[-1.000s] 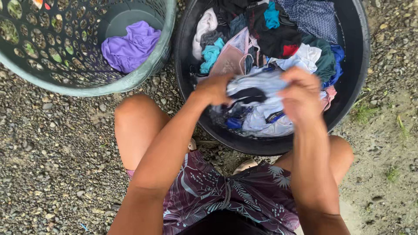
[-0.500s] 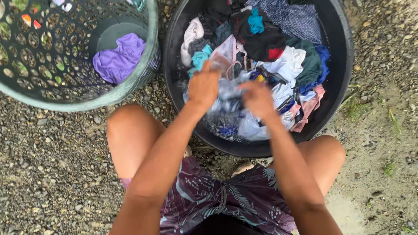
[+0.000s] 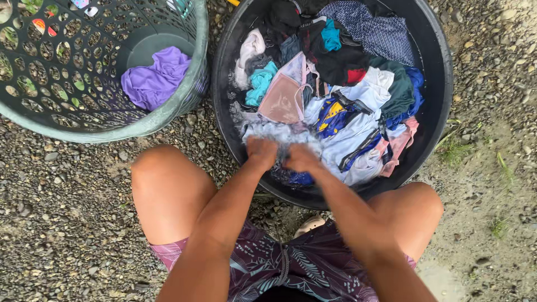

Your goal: The person hand-washes laundry by transferring clothing between a basket and a basin of soapy water, scrubbing various garments such as shirts and undergarments by hand.

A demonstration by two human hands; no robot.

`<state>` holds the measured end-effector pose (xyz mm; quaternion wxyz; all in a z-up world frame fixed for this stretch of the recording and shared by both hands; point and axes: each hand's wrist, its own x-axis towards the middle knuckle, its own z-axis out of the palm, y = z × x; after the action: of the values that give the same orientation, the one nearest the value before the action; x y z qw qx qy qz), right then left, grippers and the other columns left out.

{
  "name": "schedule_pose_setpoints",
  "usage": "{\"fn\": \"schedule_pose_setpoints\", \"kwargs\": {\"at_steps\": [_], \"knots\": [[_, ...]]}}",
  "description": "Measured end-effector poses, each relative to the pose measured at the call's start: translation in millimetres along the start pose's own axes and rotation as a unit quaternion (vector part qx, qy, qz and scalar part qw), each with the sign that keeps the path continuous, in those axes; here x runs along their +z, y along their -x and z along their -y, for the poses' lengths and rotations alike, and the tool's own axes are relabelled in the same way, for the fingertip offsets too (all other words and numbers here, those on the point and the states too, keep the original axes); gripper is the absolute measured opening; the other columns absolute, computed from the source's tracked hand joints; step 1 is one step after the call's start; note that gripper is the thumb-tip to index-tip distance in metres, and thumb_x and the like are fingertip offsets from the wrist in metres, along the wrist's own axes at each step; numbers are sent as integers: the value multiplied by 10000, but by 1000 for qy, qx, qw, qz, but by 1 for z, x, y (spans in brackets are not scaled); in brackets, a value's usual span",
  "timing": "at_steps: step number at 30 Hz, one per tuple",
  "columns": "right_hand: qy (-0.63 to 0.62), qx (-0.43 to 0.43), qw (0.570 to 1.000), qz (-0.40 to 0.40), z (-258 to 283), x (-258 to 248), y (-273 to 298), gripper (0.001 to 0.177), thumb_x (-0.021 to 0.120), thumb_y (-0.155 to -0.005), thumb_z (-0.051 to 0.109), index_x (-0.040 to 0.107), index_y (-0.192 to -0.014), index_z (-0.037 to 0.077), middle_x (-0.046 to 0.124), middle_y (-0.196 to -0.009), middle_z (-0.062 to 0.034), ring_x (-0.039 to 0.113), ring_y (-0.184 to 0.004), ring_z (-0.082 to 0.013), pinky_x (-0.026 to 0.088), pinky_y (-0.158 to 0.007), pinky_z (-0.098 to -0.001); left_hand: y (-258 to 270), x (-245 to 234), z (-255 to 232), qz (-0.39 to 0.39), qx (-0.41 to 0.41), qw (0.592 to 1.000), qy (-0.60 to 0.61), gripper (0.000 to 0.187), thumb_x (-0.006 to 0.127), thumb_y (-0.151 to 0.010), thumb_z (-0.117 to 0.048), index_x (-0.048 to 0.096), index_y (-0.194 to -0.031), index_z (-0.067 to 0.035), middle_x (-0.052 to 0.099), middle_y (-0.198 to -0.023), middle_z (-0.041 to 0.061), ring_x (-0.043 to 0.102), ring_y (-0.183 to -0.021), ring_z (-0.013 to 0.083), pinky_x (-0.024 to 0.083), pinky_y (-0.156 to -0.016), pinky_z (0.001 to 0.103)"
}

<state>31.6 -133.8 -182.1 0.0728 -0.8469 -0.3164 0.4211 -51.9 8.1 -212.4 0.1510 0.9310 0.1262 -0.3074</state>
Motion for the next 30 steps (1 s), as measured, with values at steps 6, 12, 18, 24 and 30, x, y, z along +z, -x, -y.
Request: {"fn": "schedule_pose_setpoints", "kwargs": {"at_steps": [6, 12, 18, 24, 30], "knots": [[-434, -109, 860, -246, -25, -173, 102, 161, 785, -862, 153, 751, -988, 58, 754, -970, -38, 692, -915, -128, 533, -844, -272, 64, -172, -29, -20, 123, 981, 148, 468, 848, -731, -406, 737, -1108, -152, 741, -1047, 145, 699, -987, 354, 537, -829, 487], [-552, -345, 646, -398, 24, -253, 220, 328, 782, -942, 71, 642, -1238, 51, 664, -1086, -25, 631, -956, -124, 526, -906, -245, 151, -305, -31, -210, 298, 862, 353, 387, 749, -881, -462, 727, -953, -83, 681, -765, 166, 661, -702, 329, 499, -652, 443], [-347, -181, 852, -347, 4, -194, 141, 192, 691, -980, 65, 680, -1168, 104, 709, -1202, -27, 661, -1048, -128, 562, -871, -275, 91, -267, -17, -159, 269, 913, 263, 458, 731, -950, -486, 716, -838, -42, 637, -760, 207, 607, -695, 355, 474, -690, 471], [-112, -141, 965, -193, -7, -64, 28, 408, 707, -782, 55, 658, -1184, 109, 711, -1157, -158, 688, -1022, -360, 534, -887, -451, 27, -141, -17, 48, 32, 995, 76, 447, 657, -913, -541, 765, -1070, -137, 739, -1128, 107, 699, -1085, 331, 492, -925, 562], [7, -126, 982, -140, -68, 51, -41, 380, 722, -786, 122, 637, -1145, 27, 685, -1127, -225, 664, -1070, -422, 531, -927, -479, 22, -58, -17, 79, -29, 996, -12, 365, 670, -900, -313, 720, -1239, -188, 562, -1453, 106, 398, -1430, 369, 227, -1141, 641]]}}
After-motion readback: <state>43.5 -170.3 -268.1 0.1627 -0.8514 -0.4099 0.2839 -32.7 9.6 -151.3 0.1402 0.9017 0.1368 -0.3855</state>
